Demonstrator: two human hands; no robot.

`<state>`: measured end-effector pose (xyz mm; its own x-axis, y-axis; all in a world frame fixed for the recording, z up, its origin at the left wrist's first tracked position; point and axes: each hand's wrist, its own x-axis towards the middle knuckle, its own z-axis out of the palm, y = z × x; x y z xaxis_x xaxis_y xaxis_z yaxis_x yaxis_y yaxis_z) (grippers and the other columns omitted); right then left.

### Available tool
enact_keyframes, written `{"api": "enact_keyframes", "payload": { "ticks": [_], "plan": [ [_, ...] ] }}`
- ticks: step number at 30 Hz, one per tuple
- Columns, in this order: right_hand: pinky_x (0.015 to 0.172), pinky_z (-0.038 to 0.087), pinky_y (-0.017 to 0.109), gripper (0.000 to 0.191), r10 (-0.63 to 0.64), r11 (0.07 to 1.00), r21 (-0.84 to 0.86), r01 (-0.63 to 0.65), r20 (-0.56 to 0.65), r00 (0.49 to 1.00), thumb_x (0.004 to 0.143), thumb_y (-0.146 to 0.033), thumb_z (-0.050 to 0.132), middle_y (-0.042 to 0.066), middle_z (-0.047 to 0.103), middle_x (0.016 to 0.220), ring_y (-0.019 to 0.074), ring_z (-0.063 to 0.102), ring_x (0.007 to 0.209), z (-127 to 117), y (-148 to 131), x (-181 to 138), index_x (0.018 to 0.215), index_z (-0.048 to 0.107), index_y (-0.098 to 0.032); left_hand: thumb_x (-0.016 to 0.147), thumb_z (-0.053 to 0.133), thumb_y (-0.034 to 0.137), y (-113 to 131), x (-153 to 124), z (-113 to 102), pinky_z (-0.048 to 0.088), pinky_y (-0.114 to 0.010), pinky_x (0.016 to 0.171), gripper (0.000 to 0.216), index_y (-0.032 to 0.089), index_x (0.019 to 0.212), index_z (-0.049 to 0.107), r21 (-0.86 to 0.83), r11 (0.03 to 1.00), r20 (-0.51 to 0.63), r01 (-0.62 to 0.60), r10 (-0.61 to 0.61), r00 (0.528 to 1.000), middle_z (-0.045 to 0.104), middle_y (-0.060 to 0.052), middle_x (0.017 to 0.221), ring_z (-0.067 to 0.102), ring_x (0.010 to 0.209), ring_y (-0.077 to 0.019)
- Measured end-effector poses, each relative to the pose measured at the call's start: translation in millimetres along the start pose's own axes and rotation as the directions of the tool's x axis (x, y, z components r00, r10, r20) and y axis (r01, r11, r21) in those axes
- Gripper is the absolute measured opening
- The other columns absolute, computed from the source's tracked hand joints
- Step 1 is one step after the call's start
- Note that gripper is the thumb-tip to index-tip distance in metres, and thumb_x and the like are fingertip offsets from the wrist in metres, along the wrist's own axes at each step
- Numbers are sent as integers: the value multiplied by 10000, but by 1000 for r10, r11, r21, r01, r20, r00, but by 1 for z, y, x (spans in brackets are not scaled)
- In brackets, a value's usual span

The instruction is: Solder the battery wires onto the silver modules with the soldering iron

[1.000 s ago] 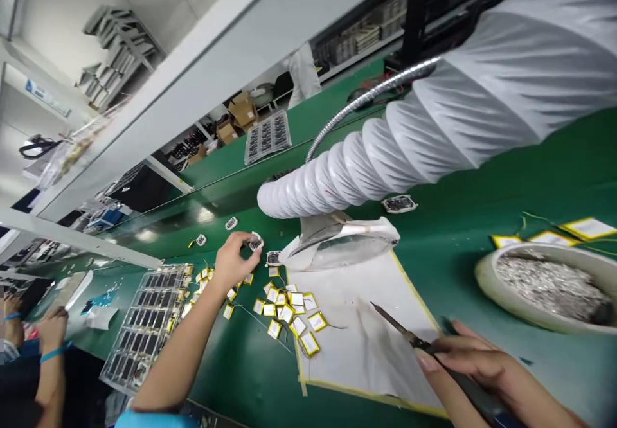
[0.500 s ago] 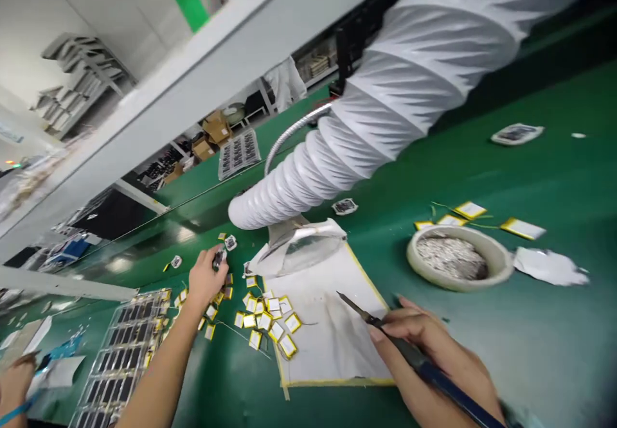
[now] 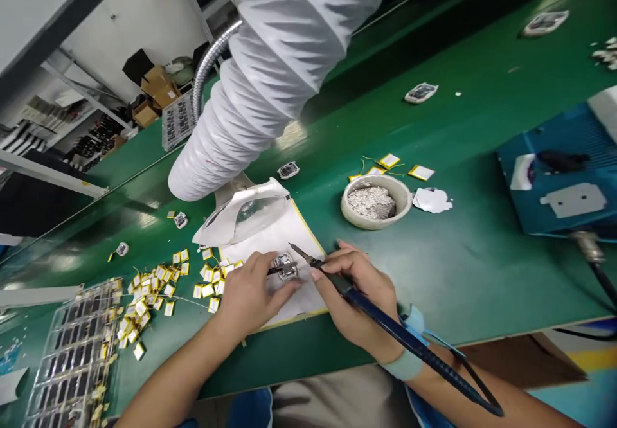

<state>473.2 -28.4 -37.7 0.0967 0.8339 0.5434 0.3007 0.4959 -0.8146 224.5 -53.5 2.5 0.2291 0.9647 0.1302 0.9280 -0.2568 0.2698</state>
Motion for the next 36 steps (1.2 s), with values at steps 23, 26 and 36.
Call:
{"api": "enact_keyframes", "payload": {
  "ticks": [23,26,36],
  "plan": [
    [1168,822,551,192,77,997,13,-79,135,988,1111,-282,923,-67,858,906,250,908,831,-9,-10,3,1105,742,-348,1198,768,118,-23,-9,-6,674,-246,726,227,235,1387,815,42,942,-268,-333,331,905,860,-7,1011,867,810,-145],
    [1137,821,560,215,69,997,20,-73,159,985,1097,-262,900,-90,809,853,217,853,738,-7,-12,4,1057,704,-340,1193,813,142,-27,-6,8,639,-267,687,212,228,1386,822,115,930,-301,-350,368,880,844,-7,991,844,781,-152],
    [1107,806,581,239,74,997,-18,-72,193,978,1071,-212,873,-92,742,798,205,772,662,-4,-16,2,1003,679,-334,1287,743,255,-30,-16,19,680,-289,773,221,241,1476,857,26,959,-220,-283,282,934,856,-56,1088,862,885,-183]
  ]
}}
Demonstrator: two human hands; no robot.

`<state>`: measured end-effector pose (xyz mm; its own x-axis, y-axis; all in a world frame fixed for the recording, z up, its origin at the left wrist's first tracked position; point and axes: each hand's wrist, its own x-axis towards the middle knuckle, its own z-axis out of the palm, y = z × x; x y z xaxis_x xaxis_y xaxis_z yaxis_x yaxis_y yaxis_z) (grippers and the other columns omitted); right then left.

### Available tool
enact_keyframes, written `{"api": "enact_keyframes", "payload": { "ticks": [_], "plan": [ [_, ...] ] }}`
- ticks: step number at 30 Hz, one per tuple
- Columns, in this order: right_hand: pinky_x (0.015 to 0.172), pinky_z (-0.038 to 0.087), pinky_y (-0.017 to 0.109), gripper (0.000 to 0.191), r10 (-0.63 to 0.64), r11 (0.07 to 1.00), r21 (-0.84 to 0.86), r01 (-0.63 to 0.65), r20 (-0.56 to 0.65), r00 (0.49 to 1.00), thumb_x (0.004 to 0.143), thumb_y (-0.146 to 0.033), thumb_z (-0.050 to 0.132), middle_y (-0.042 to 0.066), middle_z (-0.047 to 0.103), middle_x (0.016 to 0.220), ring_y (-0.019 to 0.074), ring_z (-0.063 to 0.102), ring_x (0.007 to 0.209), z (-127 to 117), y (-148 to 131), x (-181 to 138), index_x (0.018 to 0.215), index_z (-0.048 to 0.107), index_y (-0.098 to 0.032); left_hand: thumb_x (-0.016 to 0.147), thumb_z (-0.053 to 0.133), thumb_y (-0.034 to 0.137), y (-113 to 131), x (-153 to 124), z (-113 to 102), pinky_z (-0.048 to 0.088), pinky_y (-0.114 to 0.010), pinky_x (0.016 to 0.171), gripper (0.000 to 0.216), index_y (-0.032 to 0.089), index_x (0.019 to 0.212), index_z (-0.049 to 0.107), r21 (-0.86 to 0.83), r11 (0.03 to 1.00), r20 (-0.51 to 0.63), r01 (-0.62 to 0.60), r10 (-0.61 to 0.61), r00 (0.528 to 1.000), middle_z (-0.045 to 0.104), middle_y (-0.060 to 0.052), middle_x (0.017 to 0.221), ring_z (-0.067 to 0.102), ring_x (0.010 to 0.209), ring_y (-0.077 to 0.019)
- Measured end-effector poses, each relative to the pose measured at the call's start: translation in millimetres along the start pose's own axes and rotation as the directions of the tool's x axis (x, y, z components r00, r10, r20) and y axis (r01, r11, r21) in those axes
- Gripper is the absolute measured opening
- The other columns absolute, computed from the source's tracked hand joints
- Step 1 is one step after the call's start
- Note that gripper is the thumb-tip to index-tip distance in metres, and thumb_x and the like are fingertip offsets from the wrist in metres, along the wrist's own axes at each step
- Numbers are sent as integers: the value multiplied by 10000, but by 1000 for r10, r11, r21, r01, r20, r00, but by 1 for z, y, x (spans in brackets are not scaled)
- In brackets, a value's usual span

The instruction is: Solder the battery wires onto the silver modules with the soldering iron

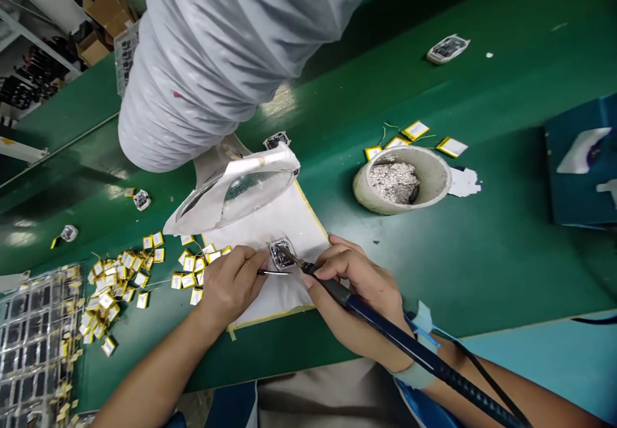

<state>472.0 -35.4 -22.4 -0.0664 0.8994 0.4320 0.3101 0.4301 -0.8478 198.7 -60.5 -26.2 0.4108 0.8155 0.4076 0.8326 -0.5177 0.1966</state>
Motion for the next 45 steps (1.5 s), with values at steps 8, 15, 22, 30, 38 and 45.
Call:
{"api": "enact_keyframes", "payload": {
  "ticks": [8,15,22,30,38,45],
  "plan": [
    [1122,770,563,236,9,1000,-1,-9,1,1000,1083,-224,868,-91,725,796,206,774,694,3,-1,-2,1016,670,-333,1313,704,322,-1,-4,3,714,-295,821,241,235,1459,875,64,998,36,10,-12,999,849,-72,1076,865,914,-199],
    [1092,780,573,231,-20,1000,-8,20,17,1000,1083,-219,862,-92,733,793,205,777,674,1,0,-1,1014,672,-332,1316,704,284,2,-2,4,660,-307,764,212,240,1452,860,12,1000,-14,-4,4,1000,857,-68,1075,837,859,-190],
    [1094,782,569,234,-20,1000,-2,20,4,1000,1077,-220,865,-96,740,796,204,777,672,3,-1,-1,1005,673,-331,1291,720,247,1,1,1,661,-300,775,205,249,1454,844,42,999,-47,-25,27,999,849,-57,1070,839,855,-186],
    [1127,819,598,222,-27,999,23,28,-43,999,1121,-248,881,-67,771,813,238,809,691,0,4,-1,1022,706,-342,1249,724,243,18,-17,-39,694,-312,708,181,275,1360,864,-106,990,192,-88,107,976,854,-53,1036,840,805,-196],
    [1208,797,614,201,-64,997,47,69,-98,993,1146,-299,893,-54,804,845,246,827,708,2,7,-2,1060,717,-347,1246,741,285,-10,-20,-70,791,-330,883,284,295,1501,865,-7,972,286,236,-224,932,926,-100,1339,946,1175,-252],
    [1193,784,639,195,-72,995,56,80,-132,989,1147,-311,865,-59,772,783,262,809,685,8,10,-2,1032,713,-355,1166,863,305,-21,-3,-67,689,-327,798,98,262,1229,923,-60,902,447,426,-358,820,846,-32,1045,846,917,-234]
  ]
}}
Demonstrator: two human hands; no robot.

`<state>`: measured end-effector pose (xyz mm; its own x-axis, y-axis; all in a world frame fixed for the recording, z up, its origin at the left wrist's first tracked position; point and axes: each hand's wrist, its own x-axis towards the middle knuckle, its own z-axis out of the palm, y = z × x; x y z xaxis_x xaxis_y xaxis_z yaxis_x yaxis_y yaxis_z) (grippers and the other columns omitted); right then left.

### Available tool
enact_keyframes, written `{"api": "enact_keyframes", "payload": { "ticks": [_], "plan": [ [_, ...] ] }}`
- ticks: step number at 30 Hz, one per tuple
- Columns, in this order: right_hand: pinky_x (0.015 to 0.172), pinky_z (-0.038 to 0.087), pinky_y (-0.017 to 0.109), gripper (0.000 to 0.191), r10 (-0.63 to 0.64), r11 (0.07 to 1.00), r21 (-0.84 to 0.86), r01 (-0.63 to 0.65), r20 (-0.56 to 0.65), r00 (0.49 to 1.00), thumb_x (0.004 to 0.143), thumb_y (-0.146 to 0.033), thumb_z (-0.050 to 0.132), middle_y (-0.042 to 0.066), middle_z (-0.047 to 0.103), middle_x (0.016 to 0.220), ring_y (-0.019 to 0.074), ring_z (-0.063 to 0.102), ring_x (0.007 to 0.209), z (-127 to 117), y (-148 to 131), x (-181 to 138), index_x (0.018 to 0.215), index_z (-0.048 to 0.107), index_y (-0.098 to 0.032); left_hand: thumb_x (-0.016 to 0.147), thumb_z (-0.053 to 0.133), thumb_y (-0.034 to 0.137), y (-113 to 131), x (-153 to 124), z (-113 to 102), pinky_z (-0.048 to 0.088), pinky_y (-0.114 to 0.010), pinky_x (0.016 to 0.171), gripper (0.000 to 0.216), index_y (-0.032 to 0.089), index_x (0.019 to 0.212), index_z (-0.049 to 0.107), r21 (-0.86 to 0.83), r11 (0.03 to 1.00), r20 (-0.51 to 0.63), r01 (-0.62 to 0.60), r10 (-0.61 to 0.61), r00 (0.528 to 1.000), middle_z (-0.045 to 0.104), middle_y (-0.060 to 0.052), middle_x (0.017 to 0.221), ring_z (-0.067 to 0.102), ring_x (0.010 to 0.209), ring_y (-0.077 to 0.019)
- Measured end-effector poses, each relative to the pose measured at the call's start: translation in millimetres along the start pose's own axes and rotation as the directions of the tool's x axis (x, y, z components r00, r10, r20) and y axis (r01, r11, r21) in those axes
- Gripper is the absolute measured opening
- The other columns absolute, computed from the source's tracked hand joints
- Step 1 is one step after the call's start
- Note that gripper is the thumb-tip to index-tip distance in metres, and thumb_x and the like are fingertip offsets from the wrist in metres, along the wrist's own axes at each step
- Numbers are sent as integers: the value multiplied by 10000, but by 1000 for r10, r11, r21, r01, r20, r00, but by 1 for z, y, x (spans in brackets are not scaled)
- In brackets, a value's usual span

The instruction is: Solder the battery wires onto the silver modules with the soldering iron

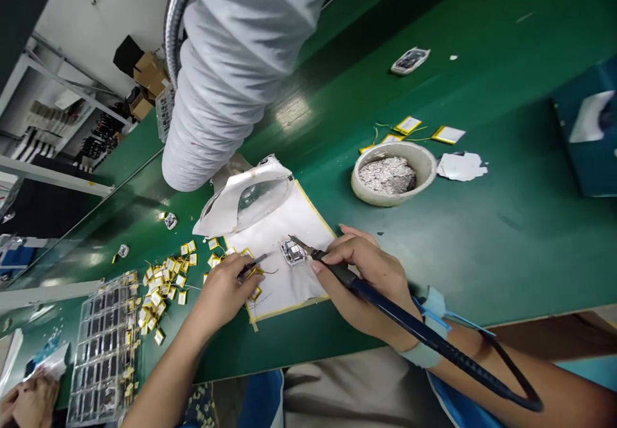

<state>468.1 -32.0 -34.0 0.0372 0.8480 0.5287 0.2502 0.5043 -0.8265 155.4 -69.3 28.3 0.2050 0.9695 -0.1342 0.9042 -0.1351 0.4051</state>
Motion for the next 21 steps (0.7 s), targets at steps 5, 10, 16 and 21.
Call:
{"api": "enact_keyframes", "payload": {
  "ticks": [5,10,16,21],
  "plan": [
    [1191,771,628,181,-7,1000,11,7,-5,1000,1142,-281,849,-68,797,803,241,824,701,1,-1,3,1038,711,-336,1232,800,402,-1,21,1,671,-329,787,256,229,1080,912,-227,973,-79,-47,30,996,800,-40,931,773,856,-222],
    [1191,768,636,176,-8,1000,-1,8,2,1000,1142,-269,844,-72,805,817,236,824,699,-1,-1,3,1059,705,-340,1249,800,468,4,36,14,676,-339,837,263,243,1213,932,-127,988,-229,-83,52,972,835,-48,1010,812,920,-232],
    [1167,774,610,175,17,1000,-16,-16,26,1000,1178,-309,829,-62,803,821,231,822,706,-2,-2,2,1058,705,-335,1344,622,364,15,30,15,706,-391,924,298,266,1429,891,-49,937,-477,-347,283,832,850,-92,1222,834,1066,-241],
    [1171,777,586,166,47,999,-7,-47,42,998,1165,-299,841,-66,814,846,224,826,709,-2,-3,3,1062,715,-331,1339,686,344,12,45,27,779,-410,930,282,263,1520,887,-56,910,-533,-410,320,783,893,-102,1239,900,1106,-247]
  ]
}}
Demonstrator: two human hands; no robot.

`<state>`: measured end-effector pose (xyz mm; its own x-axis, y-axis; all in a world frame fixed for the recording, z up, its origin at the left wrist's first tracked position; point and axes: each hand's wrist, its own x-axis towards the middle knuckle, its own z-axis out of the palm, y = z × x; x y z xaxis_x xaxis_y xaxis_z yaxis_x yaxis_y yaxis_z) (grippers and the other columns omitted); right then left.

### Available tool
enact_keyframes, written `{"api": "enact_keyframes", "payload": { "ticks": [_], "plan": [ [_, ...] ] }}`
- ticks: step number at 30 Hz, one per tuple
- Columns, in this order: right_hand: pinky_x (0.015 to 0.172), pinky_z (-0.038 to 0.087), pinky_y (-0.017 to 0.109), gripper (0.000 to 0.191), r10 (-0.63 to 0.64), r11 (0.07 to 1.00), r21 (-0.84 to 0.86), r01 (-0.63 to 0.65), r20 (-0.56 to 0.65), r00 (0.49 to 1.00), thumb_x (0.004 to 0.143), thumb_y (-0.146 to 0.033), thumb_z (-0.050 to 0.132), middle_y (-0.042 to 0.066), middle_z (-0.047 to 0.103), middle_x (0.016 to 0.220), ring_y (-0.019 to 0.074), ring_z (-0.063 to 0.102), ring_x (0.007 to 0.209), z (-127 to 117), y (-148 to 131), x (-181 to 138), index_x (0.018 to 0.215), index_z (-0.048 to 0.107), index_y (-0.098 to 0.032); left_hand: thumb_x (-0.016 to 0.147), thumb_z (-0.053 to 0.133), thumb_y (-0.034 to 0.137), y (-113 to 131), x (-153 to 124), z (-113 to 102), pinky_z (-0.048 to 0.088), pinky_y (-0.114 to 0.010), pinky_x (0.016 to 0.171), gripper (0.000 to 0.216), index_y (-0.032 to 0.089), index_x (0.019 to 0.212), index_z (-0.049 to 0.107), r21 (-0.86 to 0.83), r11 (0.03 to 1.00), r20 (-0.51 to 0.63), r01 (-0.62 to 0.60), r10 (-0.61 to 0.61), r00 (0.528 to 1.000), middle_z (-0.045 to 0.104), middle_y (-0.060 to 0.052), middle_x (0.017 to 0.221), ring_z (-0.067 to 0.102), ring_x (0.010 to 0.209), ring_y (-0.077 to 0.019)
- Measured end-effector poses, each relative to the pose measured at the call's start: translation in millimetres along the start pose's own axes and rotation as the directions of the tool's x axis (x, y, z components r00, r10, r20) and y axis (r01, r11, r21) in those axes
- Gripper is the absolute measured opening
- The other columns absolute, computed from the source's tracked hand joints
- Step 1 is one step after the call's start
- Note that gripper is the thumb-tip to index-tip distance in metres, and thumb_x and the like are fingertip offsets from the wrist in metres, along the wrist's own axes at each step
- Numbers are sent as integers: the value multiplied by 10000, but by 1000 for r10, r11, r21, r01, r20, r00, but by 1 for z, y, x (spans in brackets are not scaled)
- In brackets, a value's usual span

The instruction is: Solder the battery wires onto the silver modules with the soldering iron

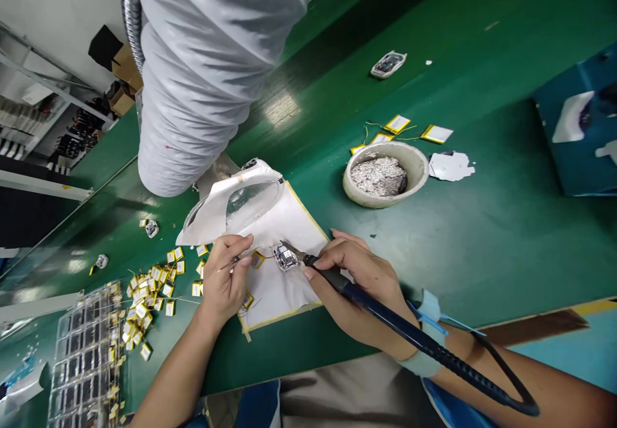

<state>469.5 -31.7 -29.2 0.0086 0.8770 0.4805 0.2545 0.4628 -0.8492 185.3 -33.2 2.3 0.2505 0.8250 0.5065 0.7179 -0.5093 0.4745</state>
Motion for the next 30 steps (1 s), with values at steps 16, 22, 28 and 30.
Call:
{"api": "enact_keyframes", "payload": {
  "ticks": [16,22,28,30],
  "plan": [
    [1175,781,590,221,55,999,0,-55,54,997,1121,-214,862,-72,801,815,223,820,694,-5,-6,3,1039,697,-335,1154,945,105,7,-7,25,847,-413,793,477,328,1570,873,-177,981,-42,-78,72,997,982,-60,1161,979,939,-261],
    [1194,776,587,225,73,997,2,-74,57,996,1097,-204,879,-63,812,819,222,825,711,-6,-7,3,1023,708,-331,1169,939,119,7,-9,23,845,-405,802,387,290,1513,890,-154,985,-51,-71,64,997,991,-71,1119,985,931,-264],
    [1189,778,572,211,68,998,4,-69,79,995,1127,-235,864,-65,809,826,222,835,725,-9,-7,5,1031,704,-334,1204,926,181,6,-13,23,847,-376,793,249,301,1423,921,-165,986,-95,2,-17,995,989,-33,1106,993,914,-247],
    [1192,777,581,208,70,998,2,-70,89,994,1144,-251,851,-63,808,826,229,841,730,-9,-7,5,1035,696,-337,1203,936,207,5,-13,25,846,-354,782,212,293,1397,926,-153,988,-125,24,-44,991,983,-22,1080,990,890,-238]
  ]
}}
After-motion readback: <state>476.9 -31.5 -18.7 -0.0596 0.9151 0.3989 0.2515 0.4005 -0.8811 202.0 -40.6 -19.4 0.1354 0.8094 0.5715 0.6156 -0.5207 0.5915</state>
